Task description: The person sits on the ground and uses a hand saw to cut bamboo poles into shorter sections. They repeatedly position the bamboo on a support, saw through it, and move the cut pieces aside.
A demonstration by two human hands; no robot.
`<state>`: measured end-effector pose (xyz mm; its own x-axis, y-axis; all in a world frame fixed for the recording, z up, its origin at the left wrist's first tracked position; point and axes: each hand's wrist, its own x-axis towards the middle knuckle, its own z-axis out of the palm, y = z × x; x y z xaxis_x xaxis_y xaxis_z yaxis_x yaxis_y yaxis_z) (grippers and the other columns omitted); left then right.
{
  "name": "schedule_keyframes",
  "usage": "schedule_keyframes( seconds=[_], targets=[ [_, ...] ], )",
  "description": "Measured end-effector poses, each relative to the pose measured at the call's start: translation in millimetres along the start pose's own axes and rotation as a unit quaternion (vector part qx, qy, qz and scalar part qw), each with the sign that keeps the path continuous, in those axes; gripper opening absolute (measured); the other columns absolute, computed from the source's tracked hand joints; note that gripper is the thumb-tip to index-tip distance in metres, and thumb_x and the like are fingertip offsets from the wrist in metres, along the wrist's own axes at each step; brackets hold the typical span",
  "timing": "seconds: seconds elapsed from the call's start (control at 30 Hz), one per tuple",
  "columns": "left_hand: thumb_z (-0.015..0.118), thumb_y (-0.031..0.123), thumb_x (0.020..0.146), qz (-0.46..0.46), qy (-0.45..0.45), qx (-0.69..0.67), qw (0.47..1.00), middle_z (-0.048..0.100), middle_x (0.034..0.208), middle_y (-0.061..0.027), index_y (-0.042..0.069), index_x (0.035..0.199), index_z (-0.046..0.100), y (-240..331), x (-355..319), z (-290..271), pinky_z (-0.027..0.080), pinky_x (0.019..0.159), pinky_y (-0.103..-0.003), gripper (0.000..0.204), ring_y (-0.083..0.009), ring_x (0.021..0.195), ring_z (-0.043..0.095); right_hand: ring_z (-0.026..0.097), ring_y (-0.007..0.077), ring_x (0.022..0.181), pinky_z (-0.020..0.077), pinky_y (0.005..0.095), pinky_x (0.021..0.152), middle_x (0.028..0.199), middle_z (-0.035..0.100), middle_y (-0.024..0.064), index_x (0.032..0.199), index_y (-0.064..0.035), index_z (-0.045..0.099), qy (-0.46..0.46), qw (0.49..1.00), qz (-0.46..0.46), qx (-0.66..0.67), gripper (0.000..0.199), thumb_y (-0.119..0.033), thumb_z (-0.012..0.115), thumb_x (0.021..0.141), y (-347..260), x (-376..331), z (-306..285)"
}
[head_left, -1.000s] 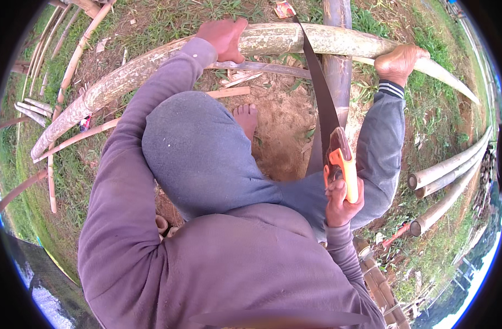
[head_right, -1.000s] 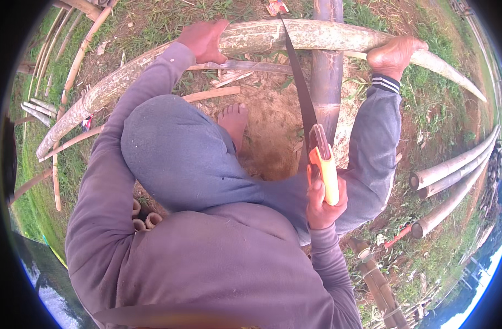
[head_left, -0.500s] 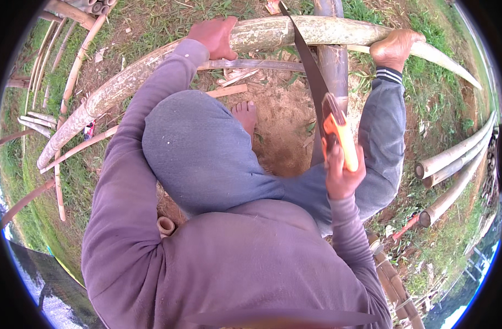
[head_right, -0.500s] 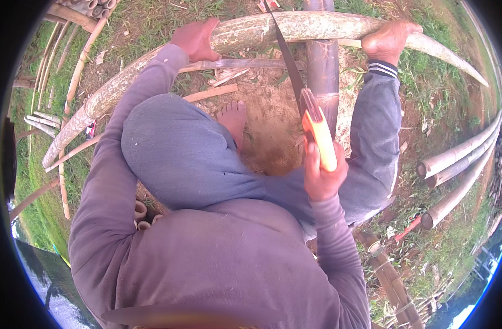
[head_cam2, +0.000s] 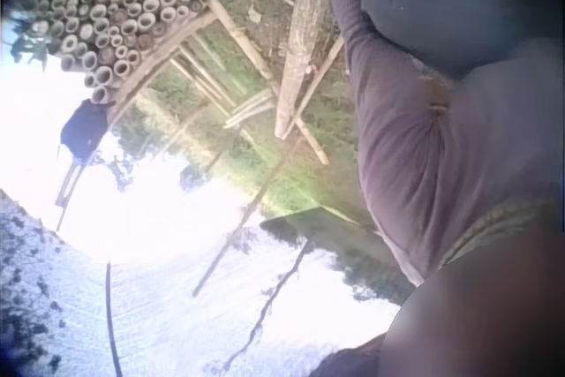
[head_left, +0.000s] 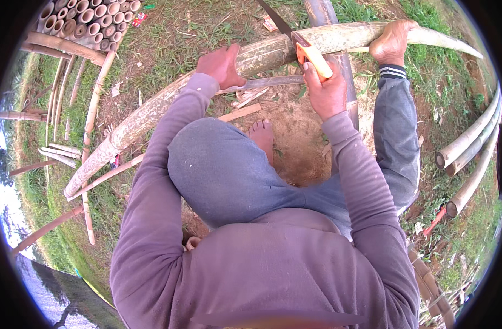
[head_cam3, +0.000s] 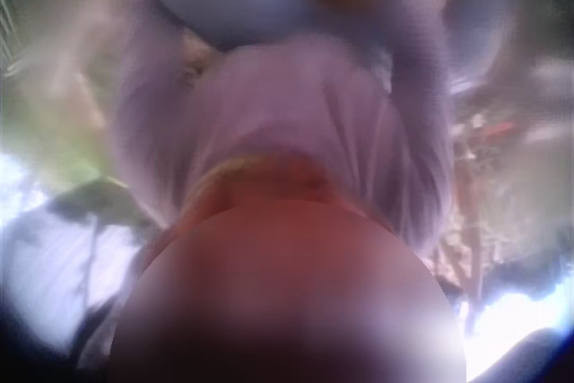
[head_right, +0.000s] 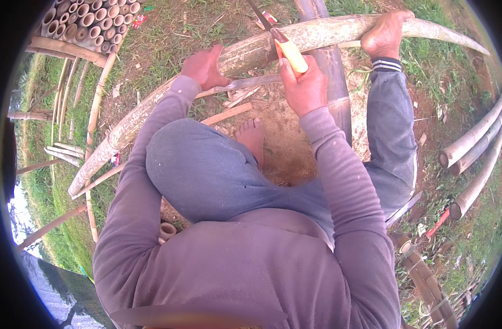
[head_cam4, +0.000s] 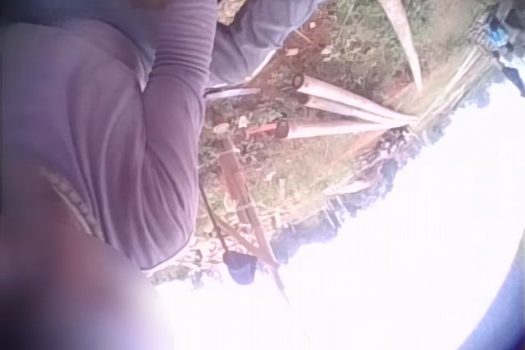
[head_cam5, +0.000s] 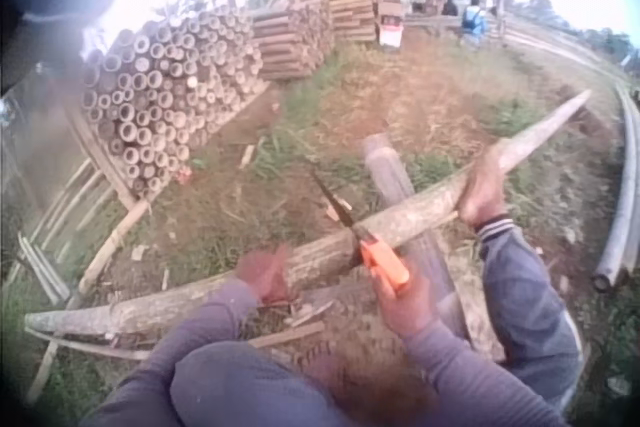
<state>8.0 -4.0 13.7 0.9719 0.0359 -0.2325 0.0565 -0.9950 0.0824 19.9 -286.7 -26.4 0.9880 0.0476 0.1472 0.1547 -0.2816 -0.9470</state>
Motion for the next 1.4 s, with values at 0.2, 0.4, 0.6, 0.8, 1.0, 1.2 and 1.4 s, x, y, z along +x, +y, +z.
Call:
schedule_keyframes(
  seconds=[0.2, 0.4, 0.6, 0.8, 1.0, 1.2, 1.4],
  targets=[
    [0.091, 0.049, 0.070, 0.038, 0.071, -0.038, 0.996, 0.074, 0.115, -0.0212, 0.007, 0.125, 0.059, -7, 6, 19, 0.059, 0.090, -0.055, 0.076, -0.0428, 0.104, 0.074, 0.071, 0.0188, 0.076, 0.0539, 0.0369, 0.068, 0.083, 0.074, 0.0129, 0.105, 0.0041, 0.070, -0.045, 0.998, -0.001, -0.038, 0.039, -0.033, 0.079, 0.100, -32, 22, -10],
    [0.092, 0.046, 0.070, 0.025, 0.021, -0.028, 0.999, 0.074, 0.119, -0.0201, 0.008, 0.152, 0.050, 4, 10, 11, 0.057, 0.094, -0.054, 0.100, -0.0411, 0.111, 0.072, 0.063, 0.0095, 0.067, 0.0503, 0.0271, 0.060, 0.079, 0.071, 0.0050, 0.126, 0.0030, 0.071, -0.066, 0.995, -0.057, -0.047, 0.046, -0.036, 0.077, 0.102, -86, 59, -14],
    [0.093, 0.051, 0.070, 0.011, 0.038, -0.047, 0.998, 0.075, 0.112, -0.0195, 0.013, 0.136, 0.057, -13, 6, 15, 0.059, 0.091, -0.056, 0.084, -0.0425, 0.105, 0.074, 0.072, 0.0190, 0.106, 0.0565, 0.0342, 0.094, 0.124, 0.074, 0.0152, 0.142, 0.0066, 0.062, -0.058, 0.998, 0.020, -0.034, 0.050, -0.020, 0.074, 0.102, -93, -81, -107],
    [0.092, 0.049, 0.072, 0.019, 0.034, -0.024, 0.999, 0.074, 0.115, -0.0204, 0.011, 0.136, 0.057, -5, 6, 17, 0.058, 0.093, -0.056, 0.082, -0.0428, 0.107, 0.074, 0.072, 0.0223, 0.118, 0.0559, 0.0354, 0.102, 0.130, 0.073, 0.0166, 0.144, 0.0093, 0.060, -0.054, 0.993, -0.072, -0.073, 0.044, -0.008, 0.069, 0.104, -93, -121, -144],
    [0.092, 0.050, 0.071, 0.031, 0.027, -0.032, 0.999, 0.074, 0.120, -0.0208, 0.011, 0.142, 0.055, 2, 12, 9, 0.058, 0.097, -0.054, 0.089, -0.0417, 0.111, 0.074, 0.072, 0.0153, 0.099, 0.0560, 0.0313, 0.084, 0.109, 0.078, 0.0163, 0.129, 0.0045, 0.070, -0.067, 0.992, 0.008, -0.103, 0.043, -0.027, 0.076, 0.101, -74, 48, -11],
    [0.092, 0.051, 0.069, -0.007, 0.004, -0.025, 1.000, 0.074, 0.123, -0.0190, 0.012, 0.149, 0.052, -14, -6, 12, 0.058, 0.098, -0.053, 0.098, -0.0406, 0.113, 0.073, 0.073, 0.0205, 0.107, 0.0578, 0.0343, 0.094, 0.127, 0.075, 0.0181, 0.140, 0.0064, 0.063, -0.079, 0.995, 0.051, 0.014, 0.044, -0.010, 0.073, 0.101, -99, -93, -112],
    [0.093, 0.043, 0.069, 0.009, -0.001, -0.027, 1.000, 0.073, 0.123, -0.0228, 0.012, 0.157, 0.048, 0, 3, 4, 0.057, 0.097, -0.053, 0.104, -0.0425, 0.114, 0.072, 0.074, 0.0197, 0.114, 0.0573, 0.0327, 0.098, 0.130, 0.075, 0.0172, 0.142, 0.0084, 0.061, -0.070, 0.997, -0.011, 0.013, 0.043, -0.005, 0.071, 0.102, -74, -86, -112]
  ],
)
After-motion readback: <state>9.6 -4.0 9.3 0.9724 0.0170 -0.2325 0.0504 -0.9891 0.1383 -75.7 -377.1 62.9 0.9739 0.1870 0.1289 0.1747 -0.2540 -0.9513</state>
